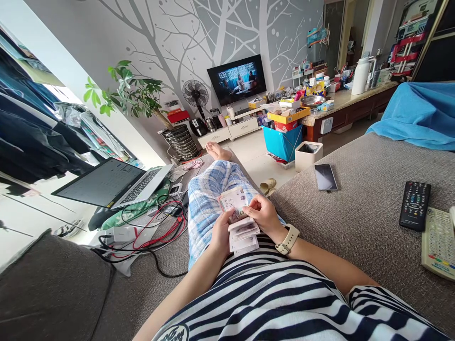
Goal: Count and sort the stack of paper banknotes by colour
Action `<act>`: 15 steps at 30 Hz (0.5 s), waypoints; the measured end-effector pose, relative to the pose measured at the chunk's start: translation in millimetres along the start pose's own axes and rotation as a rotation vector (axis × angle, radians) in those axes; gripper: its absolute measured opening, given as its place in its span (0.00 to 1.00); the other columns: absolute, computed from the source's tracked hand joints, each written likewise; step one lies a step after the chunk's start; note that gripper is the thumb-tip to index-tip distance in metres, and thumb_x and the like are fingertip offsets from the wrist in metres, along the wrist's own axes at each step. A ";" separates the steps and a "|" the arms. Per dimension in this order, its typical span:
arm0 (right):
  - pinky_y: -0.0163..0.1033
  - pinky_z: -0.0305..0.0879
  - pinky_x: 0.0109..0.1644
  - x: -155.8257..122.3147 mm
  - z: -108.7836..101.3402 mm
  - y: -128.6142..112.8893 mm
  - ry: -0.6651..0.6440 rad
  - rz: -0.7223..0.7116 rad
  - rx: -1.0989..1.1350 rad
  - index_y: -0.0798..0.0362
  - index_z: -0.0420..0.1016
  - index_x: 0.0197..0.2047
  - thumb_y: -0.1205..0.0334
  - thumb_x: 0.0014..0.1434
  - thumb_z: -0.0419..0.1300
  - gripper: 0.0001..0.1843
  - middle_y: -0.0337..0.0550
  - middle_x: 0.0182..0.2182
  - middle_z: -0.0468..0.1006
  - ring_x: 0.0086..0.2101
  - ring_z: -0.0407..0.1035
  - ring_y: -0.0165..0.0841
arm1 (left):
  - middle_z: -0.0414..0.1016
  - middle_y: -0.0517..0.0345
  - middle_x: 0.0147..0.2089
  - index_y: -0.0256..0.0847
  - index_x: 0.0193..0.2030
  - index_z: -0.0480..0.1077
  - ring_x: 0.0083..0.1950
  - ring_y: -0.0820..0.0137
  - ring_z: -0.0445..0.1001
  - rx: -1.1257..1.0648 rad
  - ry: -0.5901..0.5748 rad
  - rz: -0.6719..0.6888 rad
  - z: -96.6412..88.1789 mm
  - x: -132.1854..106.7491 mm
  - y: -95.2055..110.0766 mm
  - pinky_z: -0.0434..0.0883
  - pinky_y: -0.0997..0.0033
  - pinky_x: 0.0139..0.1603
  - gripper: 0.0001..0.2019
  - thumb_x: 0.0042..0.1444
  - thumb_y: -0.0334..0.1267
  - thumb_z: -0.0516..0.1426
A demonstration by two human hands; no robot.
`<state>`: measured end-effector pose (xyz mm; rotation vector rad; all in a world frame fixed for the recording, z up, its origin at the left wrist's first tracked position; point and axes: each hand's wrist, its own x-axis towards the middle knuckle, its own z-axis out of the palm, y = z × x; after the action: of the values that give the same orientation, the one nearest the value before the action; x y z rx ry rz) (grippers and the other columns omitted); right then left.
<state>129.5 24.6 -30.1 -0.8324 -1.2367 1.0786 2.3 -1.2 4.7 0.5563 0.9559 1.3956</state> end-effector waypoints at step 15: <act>0.36 0.52 0.26 1.9 -2.9 -0.8 0.003 -0.048 -0.148 0.51 0.60 0.22 0.46 0.58 0.57 0.22 0.34 0.18 0.58 0.23 0.54 0.30 | 0.80 0.56 0.33 0.40 0.40 0.72 0.36 0.61 0.79 0.051 -0.032 0.001 0.5 -3.7 1.7 0.73 0.61 0.43 0.17 0.39 0.30 0.62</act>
<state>132.4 26.3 -29.2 -0.9116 -1.3401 0.9552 2.1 -4.4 7.1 0.6155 0.9674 1.3625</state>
